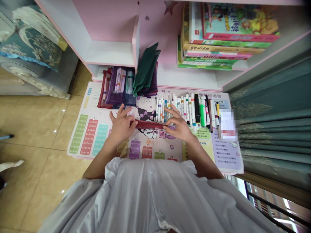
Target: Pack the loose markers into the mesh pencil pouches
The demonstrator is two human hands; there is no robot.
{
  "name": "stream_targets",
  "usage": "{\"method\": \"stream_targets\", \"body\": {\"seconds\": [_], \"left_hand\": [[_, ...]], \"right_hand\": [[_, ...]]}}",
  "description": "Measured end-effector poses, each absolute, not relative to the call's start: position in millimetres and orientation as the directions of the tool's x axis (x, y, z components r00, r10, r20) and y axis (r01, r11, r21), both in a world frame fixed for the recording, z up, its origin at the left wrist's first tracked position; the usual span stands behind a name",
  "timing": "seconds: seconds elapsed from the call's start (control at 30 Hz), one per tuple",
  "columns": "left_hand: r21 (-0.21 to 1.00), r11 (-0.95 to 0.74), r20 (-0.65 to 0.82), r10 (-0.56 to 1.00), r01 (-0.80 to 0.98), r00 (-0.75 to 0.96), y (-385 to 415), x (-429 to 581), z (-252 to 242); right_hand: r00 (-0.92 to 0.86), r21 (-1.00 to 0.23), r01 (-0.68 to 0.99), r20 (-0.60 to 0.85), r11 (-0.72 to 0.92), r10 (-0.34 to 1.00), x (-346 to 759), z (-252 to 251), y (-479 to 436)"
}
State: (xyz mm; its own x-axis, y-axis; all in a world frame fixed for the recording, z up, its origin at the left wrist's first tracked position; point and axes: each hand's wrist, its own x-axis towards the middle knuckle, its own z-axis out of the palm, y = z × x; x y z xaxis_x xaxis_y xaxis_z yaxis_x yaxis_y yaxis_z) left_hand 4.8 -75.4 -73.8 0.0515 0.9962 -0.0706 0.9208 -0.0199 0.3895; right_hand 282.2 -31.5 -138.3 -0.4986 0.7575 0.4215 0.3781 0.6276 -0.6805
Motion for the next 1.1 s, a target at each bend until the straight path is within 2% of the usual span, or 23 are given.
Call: {"method": "stream_targets", "body": {"seconds": [0.4, 1.1], "left_hand": [[0.389, 0.021, -0.112, 0.993, 0.921, 0.025, -76.7, -1.2, -74.0], [0.409, 0.052, -0.084, 0.996, 0.911, -0.019, -79.2, -10.7, -75.5]], "right_hand": [[-0.512, -0.662, 0.398, 0.414, 0.635, 0.753, 281.6, -136.1, -33.9], [-0.507, -0.660, 0.405, 0.413, 0.632, 0.756, 281.0, -137.4, -34.3]]}}
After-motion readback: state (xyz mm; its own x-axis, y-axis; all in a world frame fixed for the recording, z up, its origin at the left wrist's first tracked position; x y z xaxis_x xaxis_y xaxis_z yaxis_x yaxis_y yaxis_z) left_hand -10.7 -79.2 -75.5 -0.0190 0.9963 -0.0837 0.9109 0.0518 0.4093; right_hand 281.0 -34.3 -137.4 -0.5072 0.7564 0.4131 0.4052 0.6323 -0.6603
